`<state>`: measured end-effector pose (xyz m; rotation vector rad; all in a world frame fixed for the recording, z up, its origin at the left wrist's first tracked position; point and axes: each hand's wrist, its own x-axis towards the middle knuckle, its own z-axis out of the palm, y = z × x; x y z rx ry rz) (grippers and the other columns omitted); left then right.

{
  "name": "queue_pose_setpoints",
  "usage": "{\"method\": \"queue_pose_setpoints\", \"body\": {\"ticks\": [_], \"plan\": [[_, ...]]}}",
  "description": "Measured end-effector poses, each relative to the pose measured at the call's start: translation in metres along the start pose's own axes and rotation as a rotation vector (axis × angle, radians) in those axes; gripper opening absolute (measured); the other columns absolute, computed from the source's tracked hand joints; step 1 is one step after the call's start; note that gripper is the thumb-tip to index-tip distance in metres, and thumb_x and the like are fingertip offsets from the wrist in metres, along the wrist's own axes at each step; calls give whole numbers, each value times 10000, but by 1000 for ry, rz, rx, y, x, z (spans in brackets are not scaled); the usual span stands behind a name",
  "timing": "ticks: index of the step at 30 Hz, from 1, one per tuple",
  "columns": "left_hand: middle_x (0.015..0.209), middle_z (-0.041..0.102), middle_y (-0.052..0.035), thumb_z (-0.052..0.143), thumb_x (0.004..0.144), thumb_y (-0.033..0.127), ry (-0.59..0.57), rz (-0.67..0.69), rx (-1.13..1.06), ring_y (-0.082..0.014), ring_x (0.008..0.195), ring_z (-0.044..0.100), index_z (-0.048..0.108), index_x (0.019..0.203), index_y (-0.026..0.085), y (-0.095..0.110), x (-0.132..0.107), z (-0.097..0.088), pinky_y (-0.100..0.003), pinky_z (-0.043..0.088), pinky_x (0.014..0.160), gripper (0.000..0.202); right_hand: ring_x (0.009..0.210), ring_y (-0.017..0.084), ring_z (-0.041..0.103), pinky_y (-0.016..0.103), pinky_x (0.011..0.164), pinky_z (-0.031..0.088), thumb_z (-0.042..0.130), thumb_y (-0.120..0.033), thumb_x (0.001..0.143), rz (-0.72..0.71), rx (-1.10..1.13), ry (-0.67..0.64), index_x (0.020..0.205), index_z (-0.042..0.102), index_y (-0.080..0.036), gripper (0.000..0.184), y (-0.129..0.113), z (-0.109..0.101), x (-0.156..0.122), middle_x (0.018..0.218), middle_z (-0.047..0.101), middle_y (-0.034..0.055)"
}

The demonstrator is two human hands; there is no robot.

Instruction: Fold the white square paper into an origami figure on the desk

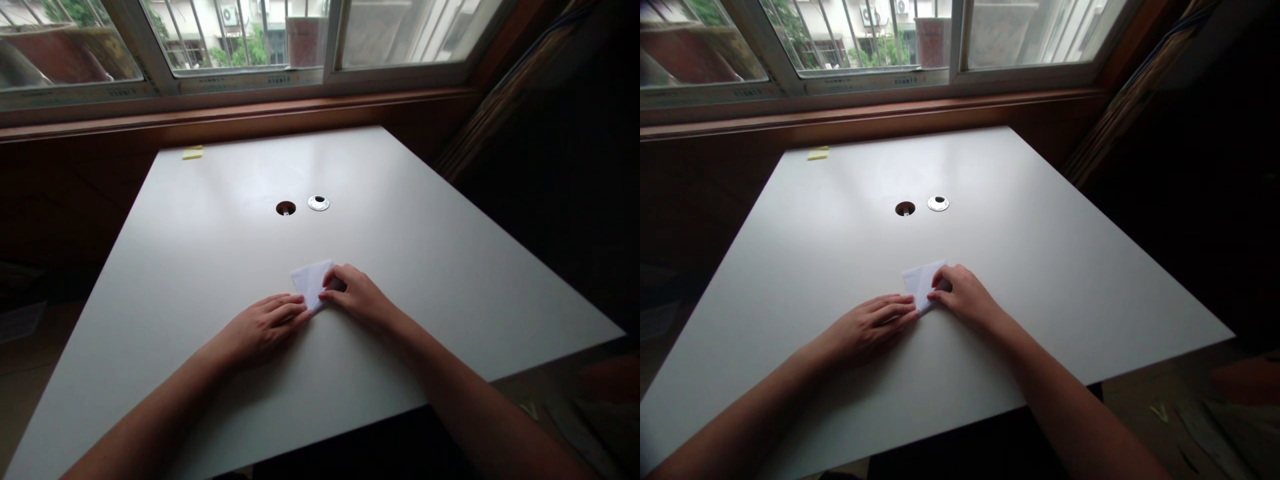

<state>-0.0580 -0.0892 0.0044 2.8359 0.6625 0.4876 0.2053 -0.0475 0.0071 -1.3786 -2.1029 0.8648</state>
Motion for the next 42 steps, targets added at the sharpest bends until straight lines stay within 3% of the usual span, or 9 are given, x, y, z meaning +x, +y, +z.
{"method": "queue_pose_setpoints", "body": {"ticks": [8, 17, 23, 30, 34, 42], "plan": [[1336, 597, -113, 469, 990, 191, -5, 5, 40, -253, 1334, 495, 390, 1482, 217, -1, 0, 3, -453, 479, 1091, 499, 841, 189, 584, 317, 775, 442, 763, -266, 768, 49, 4, 46, 1032, 646, -249, 289, -4, 3, 2, 886, 639, 7], [1385, 574, -107, 466, 992, 202, -11, 5, 54, -242, 1333, 496, 422, 1460, 221, 1, 1, 0, -442, 463, 1096, 470, 914, 214, 581, 339, 810, 449, 759, -242, 762, 66, 8, 29, 1054, 668, -246, 305, -11, -1, 14, 847, 672, 11], [1452, 534, -66, 464, 994, 219, -63, 3, 97, -241, 1342, 486, 420, 1462, 212, 0, 0, 0, -441, 433, 1111, 470, 924, 207, 575, 327, 810, 446, 757, -255, 772, 22, 23, -24, 1046, 683, -248, 284, -7, -1, 24, 833, 674, 8], [1445, 539, -91, 468, 986, 214, -21, -22, 135, -237, 1336, 499, 431, 1450, 194, -1, -4, 6, -451, 426, 1117, 466, 936, 219, 568, 363, 839, 448, 706, -350, 838, -22, 34, 74, 1116, 643, -243, 305, 11, -5, 24, 892, 700, 29], [1443, 537, -100, 474, 983, 224, -4, -43, 158, -245, 1331, 502, 461, 1427, 189, -2, -4, 8, -449, 431, 1115, 446, 975, 222, 559, 359, 839, 463, 650, -290, 874, -47, 66, 90, 1157, 617, -257, 286, 15, -4, 21, 919, 689, 32], [1477, 507, -57, 462, 991, 230, -23, -23, 169, -244, 1323, 504, 463, 1427, 190, -3, -3, 10, -450, 410, 1132, 438, 935, 214, 548, 359, 858, 471, 630, -172, 867, -60, 7, 144, 1034, 652, -240, 182, 6, 4, 23, 833, 660, 29]]}}
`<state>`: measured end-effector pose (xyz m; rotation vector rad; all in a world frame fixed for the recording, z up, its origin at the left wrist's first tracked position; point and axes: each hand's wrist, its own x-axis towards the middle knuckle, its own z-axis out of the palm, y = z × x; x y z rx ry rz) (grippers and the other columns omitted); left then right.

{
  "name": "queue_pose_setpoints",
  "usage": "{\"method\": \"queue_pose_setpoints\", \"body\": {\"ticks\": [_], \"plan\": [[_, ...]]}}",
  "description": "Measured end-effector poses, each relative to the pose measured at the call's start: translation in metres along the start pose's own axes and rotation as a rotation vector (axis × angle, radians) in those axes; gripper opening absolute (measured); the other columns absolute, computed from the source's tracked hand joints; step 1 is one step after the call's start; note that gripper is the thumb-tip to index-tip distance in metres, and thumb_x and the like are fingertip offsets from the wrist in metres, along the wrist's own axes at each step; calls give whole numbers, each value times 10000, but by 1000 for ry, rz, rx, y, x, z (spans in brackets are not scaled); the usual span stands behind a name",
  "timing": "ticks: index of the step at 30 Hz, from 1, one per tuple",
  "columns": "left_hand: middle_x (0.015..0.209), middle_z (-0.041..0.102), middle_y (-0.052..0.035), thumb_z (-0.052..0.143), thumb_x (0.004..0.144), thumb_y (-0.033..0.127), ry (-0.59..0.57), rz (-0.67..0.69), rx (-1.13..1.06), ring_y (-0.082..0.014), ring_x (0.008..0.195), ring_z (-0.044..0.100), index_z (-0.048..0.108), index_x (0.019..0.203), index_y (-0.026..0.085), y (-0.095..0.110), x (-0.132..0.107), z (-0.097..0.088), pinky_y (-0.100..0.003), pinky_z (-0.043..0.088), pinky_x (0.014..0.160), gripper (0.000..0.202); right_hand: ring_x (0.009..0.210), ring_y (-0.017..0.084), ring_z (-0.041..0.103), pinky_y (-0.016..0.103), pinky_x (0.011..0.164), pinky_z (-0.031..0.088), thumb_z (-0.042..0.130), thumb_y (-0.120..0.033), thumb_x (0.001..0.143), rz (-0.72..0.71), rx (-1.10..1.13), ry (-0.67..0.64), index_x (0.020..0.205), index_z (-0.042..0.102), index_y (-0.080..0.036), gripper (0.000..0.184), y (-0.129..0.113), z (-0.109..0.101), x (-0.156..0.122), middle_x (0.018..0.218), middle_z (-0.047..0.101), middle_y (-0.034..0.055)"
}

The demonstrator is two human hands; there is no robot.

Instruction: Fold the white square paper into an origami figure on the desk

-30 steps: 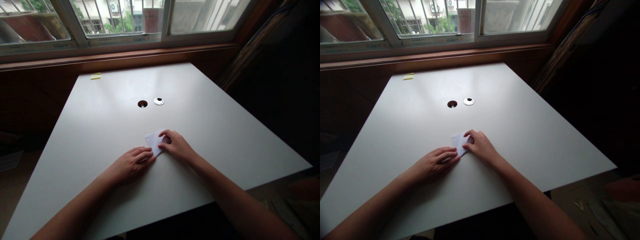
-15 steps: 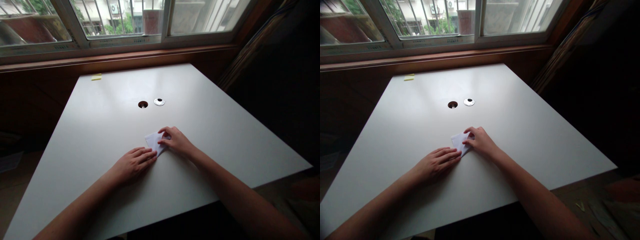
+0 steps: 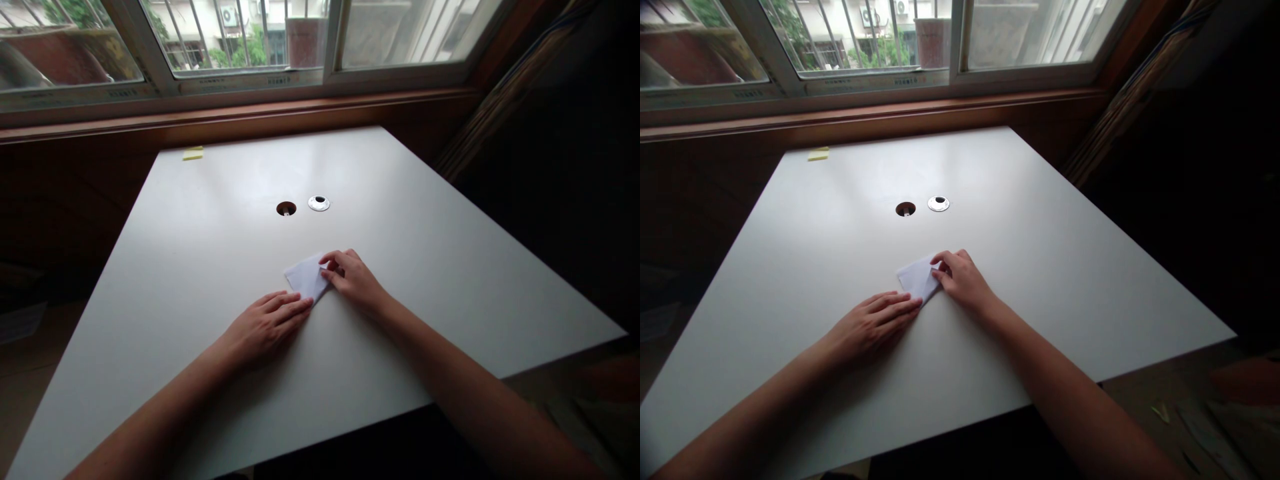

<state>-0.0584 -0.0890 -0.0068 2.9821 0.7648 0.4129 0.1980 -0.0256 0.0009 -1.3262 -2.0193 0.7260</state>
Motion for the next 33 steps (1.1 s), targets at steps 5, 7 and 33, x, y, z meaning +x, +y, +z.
{"method": "queue_pose_setpoints", "body": {"ticks": [5, 7, 33], "plan": [[1470, 514, -65, 459, 992, 229, 12, -1, -22, -235, 1323, 508, 451, 1434, 197, -1, -1, 1, -450, 412, 1126, 444, 921, 199, 568, 330, 821, 477, 587, -166, 887, -84, -1, -2, 991, 642, -223, 131, 0, 1, 2, 884, 643, 40], [1471, 512, -63, 453, 993, 225, 13, -5, -23, -234, 1321, 509, 446, 1439, 196, -1, -1, 2, -447, 411, 1128, 446, 897, 189, 577, 325, 817, 472, 565, -154, 890, -102, 2, -15, 978, 636, -217, 129, 1, 2, 3, 905, 637, 41], [1500, 480, -42, 448, 996, 254, -26, -38, -16, -217, 1321, 508, 457, 1433, 206, 1, -2, 2, -425, 382, 1144, 439, 847, 200, 543, 330, 789, 434, 538, -88, 818, -38, -63, 34, 862, 511, -213, 136, 0, 14, 6, 858, 592, 34]]}}
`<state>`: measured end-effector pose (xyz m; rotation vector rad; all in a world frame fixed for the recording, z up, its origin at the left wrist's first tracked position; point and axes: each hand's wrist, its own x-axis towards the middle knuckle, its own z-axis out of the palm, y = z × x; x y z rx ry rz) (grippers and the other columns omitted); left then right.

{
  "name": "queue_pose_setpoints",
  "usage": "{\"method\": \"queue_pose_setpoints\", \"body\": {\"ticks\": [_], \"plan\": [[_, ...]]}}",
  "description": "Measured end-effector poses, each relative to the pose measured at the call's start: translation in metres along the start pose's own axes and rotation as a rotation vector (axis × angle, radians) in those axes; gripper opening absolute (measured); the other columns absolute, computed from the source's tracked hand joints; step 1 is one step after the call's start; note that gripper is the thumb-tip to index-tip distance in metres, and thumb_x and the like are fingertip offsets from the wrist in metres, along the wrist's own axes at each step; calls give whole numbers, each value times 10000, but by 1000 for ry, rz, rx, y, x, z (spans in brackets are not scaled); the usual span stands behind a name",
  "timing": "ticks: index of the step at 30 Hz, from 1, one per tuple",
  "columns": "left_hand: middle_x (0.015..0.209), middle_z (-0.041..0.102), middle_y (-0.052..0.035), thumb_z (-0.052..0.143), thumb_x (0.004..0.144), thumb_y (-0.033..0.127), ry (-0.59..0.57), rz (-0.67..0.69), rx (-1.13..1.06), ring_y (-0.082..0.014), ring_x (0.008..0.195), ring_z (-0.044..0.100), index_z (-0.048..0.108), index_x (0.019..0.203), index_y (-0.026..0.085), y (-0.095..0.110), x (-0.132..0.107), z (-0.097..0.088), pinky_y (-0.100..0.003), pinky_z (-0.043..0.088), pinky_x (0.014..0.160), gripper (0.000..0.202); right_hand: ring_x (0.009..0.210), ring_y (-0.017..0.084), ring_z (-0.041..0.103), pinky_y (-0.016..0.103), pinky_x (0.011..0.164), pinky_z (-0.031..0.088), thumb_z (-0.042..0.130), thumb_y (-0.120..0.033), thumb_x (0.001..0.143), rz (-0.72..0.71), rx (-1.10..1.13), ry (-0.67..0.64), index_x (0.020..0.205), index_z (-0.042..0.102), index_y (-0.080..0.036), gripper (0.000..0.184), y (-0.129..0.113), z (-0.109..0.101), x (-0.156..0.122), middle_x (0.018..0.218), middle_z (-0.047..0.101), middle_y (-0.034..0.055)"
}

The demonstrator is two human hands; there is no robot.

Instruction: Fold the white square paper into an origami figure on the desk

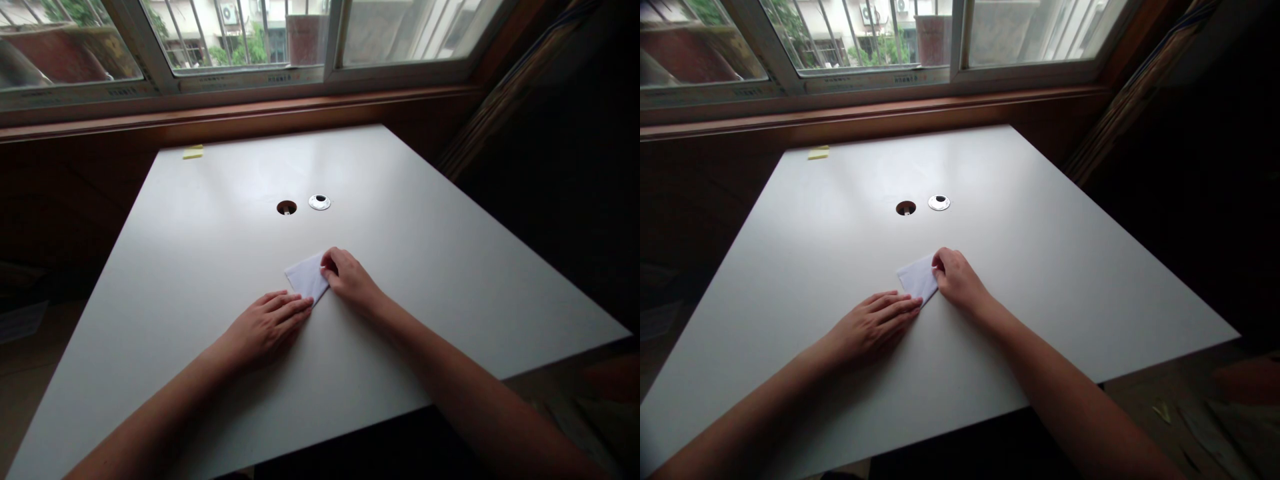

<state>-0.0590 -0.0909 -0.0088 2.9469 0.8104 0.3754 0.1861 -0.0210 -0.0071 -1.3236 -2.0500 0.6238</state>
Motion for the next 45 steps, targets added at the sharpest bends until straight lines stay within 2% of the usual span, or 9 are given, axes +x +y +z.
{"method": "queue_pose_setpoints", "body": {"ticks": [6, 10, 14, 17, 24, 32, 40, 43, 45], "plan": [[1487, 495, -57, 447, 995, 253, 8, 9, -2, -222, 1304, 522, 466, 1426, 187, 2, 2, -2, -441, 383, 1151, 436, 858, 220, 516, 352, 806, 426, 508, -57, 818, -83, -67, 31, 855, 500, -209, 157, 1, 3, -1, 869, 587, 54], [1456, 531, -61, 458, 990, 250, 10, -10, -15, -225, 1316, 512, 473, 1421, 194, 4, 3, -4, -483, 319, 1196, 436, 860, 225, 509, 357, 808, 423, 502, -53, 823, -102, -87, 39, 852, 498, -208, 158, 1, 4, -1, 880, 586, 61], [1515, 457, -55, 442, 995, 251, -13, 7, -19, -249, 1435, 370, 479, 1411, 169, 4, 4, -6, -525, 184, 1248, 425, 852, 226, 510, 358, 798, 424, 496, -50, 821, -104, -85, 38, 847, 500, -209, 161, 1, 5, -1, 868, 585, 61], [1568, 368, -52, 414, 1007, 258, -55, 12, -44, -231, 1488, 267, 479, 1401, 160, 3, 5, -7, -508, 125, 1263, 411, 854, 227, 509, 359, 801, 424, 491, -49, 817, -98, -85, 39, 842, 502, -209, 162, 0, 5, -1, 867, 586, 63], [1559, 380, -65, 403, 1010, 269, -75, -5, -93, -198, 1486, 274, 444, 1423, 165, 2, 4, -6, -487, 62, 1268, 428, 859, 225, 506, 351, 805, 418, 506, -45, 813, -91, -99, 41, 835, 499, -203, 160, 0, 6, -1, 868, 586, 61], [1542, 413, -75, 410, 1008, 301, -44, -7, -55, -217, 1463, 328, 287, 1526, 174, 4, 5, -3, -496, 153, 1255, 547, 860, 225, 509, 353, 806, 423, 513, -53, 821, -85, -90, 43, 833, 499, -213, 162, -1, 5, -1, 870, 587, 57], [1357, 597, -103, 476, 988, 286, 35, 13, -25, -231, 1258, 555, 380, 1480, 164, 13, 9, -5, -485, 335, 1201, 516, 865, 207, 521, 333, 798, 424, 573, -109, 853, -130, -63, -58, 876, 537, -214, 114, -4, 5, 0, 883, 601, 41], [1367, 584, -111, 473, 987, 275, 15, -2, -9, -242, 1224, 566, 433, 1444, 140, 14, 9, -4, -428, 430, 1142, 478, 855, 202, 522, 329, 799, 423, 586, -114, 853, -147, -77, -97, 888, 552, -213, 111, -6, 5, 0, 876, 606, 38], [1457, 504, -129, 462, 990, 275, -4, -23, 8, -263, 1271, 532, 420, 1453, 115, 14, 9, -4, -410, 450, 1122, 492, 850, 200, 522, 329, 801, 422, 591, -117, 854, -150, -86, -103, 889, 557, -211, 106, -7, 4, 1, 867, 606, 34]]}}
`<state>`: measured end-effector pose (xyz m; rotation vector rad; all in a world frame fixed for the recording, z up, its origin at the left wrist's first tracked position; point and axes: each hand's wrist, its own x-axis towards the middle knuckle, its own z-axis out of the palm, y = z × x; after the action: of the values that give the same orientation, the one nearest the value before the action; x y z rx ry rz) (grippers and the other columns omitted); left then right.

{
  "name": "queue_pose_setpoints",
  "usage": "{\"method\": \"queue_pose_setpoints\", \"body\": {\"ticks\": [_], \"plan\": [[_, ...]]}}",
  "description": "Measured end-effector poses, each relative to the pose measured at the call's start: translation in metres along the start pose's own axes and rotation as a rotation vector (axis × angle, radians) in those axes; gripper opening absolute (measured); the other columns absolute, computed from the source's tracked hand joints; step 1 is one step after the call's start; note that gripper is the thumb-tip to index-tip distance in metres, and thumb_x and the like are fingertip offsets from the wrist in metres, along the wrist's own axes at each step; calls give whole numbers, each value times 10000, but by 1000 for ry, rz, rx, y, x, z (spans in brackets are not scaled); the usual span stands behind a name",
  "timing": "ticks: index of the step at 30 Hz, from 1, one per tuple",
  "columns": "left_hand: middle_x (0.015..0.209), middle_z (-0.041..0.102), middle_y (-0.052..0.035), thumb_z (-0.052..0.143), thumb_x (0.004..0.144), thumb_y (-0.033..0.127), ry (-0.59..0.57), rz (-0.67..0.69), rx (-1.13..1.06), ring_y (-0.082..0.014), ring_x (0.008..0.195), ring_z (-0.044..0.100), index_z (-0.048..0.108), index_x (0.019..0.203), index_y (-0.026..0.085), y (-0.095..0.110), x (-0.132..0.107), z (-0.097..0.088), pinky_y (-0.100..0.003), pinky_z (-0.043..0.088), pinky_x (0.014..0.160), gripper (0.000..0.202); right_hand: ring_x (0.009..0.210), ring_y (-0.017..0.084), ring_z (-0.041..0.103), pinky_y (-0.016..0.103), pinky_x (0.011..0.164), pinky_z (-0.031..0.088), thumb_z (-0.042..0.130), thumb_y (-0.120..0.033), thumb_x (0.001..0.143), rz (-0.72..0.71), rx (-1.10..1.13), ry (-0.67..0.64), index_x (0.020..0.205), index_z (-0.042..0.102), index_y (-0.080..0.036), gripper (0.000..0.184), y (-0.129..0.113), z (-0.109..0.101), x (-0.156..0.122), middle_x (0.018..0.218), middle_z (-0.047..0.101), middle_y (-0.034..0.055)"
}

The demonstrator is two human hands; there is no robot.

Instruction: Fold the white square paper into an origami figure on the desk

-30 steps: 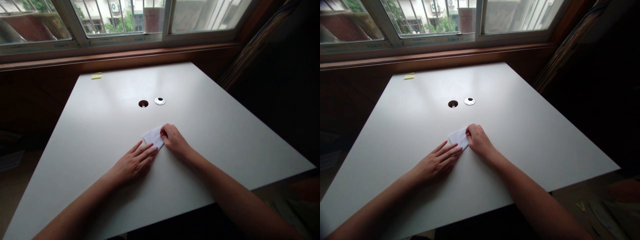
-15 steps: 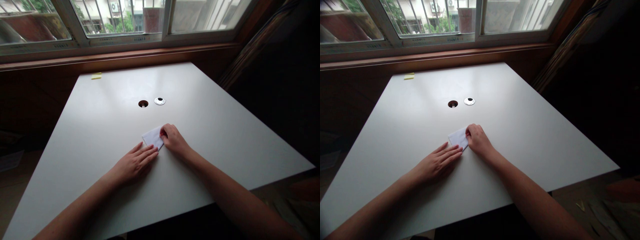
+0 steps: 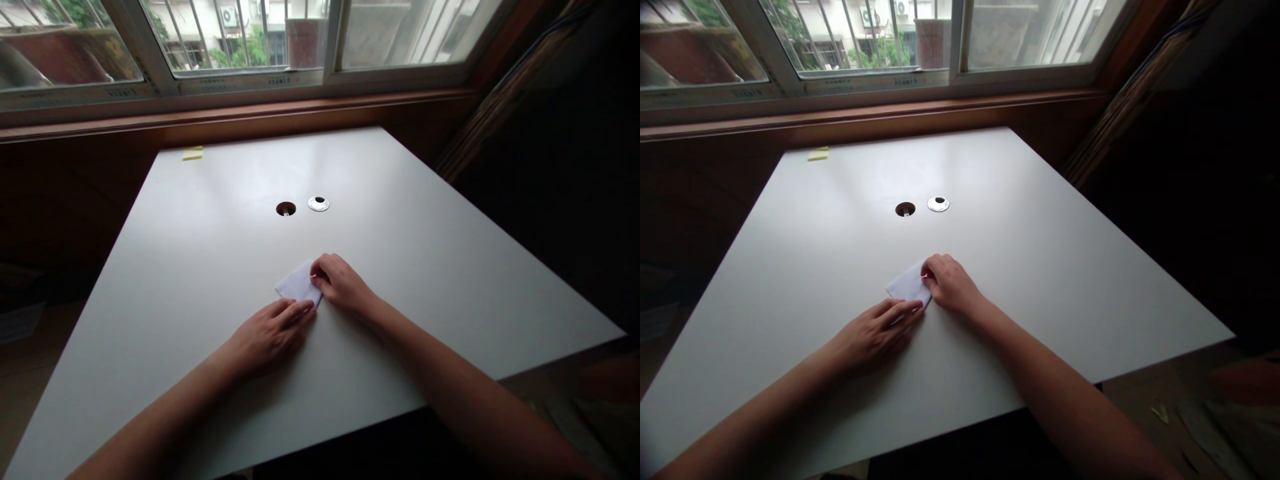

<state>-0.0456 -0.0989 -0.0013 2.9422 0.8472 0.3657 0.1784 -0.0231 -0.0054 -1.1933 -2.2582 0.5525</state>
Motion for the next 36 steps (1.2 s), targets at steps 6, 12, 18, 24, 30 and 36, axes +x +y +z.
{"method": "queue_pose_setpoints", "body": {"ticks": [6, 12, 18, 24, 30, 36], "plan": [[1551, 385, -134, 436, 1004, 309, -3, -1, 8, -279, 1473, 296, 346, 1498, 111, -1, 1, 3, -436, 363, 1196, 541, 846, 198, 526, 328, 795, 422, 603, -115, 850, 7, -8, 2, 889, 561, -207, 108, 0, 1, 0, 860, 611, 33], [1552, 382, -136, 444, 1001, 328, -11, -17, -16, -264, 1461, 326, 341, 1503, 120, -2, 0, 5, -425, 381, 1187, 553, 858, 208, 523, 342, 807, 428, 618, -138, 853, 15, -23, 28, 893, 558, -209, 102, 0, 3, -1, 867, 607, 37], [1546, 391, -137, 446, 997, 331, 18, -47, -19, -264, 1454, 342, 365, 1492, 126, -3, 0, 5, -427, 394, 1178, 542, 900, 209, 531, 351, 843, 441, 576, -115, 871, 37, 41, 127, 917, 567, -213, 109, 2, -1, -3, 920, 589, 48], [1556, 372, -142, 454, 992, 328, 19, -105, 41, -277, 1464, 318, 381, 1482, 95, -5, 0, 5, -423, 368, 1194, 548, 883, 204, 534, 348, 842, 439, 635, -204, 874, 57, 48, 162, 925, 567, -214, 85, 2, -4, -6, 911, 580, 42], [1542, 399, -145, 447, 992, 324, 30, -107, 32, -274, 1463, 321, 381, 1481, 98, -5, -1, 6, -427, 383, 1181, 543, 866, 221, 522, 346, 801, 428, 723, -278, 810, 51, -25, 67, 968, 565, -210, 233, 1, -1, -5, 893, 602, 42], [1520, 434, -141, 452, 990, 327, 38, -94, 22, -272, 1442, 362, 401, 1470, 103, -6, -1, 5, -420, 397, 1174, 532, 837, 212, 518, 334, 785, 418, 668, -210, 835, 138, -35, 108, 917, 553, -217, 141, 2, 1, -2, 853, 605, 34]]}}
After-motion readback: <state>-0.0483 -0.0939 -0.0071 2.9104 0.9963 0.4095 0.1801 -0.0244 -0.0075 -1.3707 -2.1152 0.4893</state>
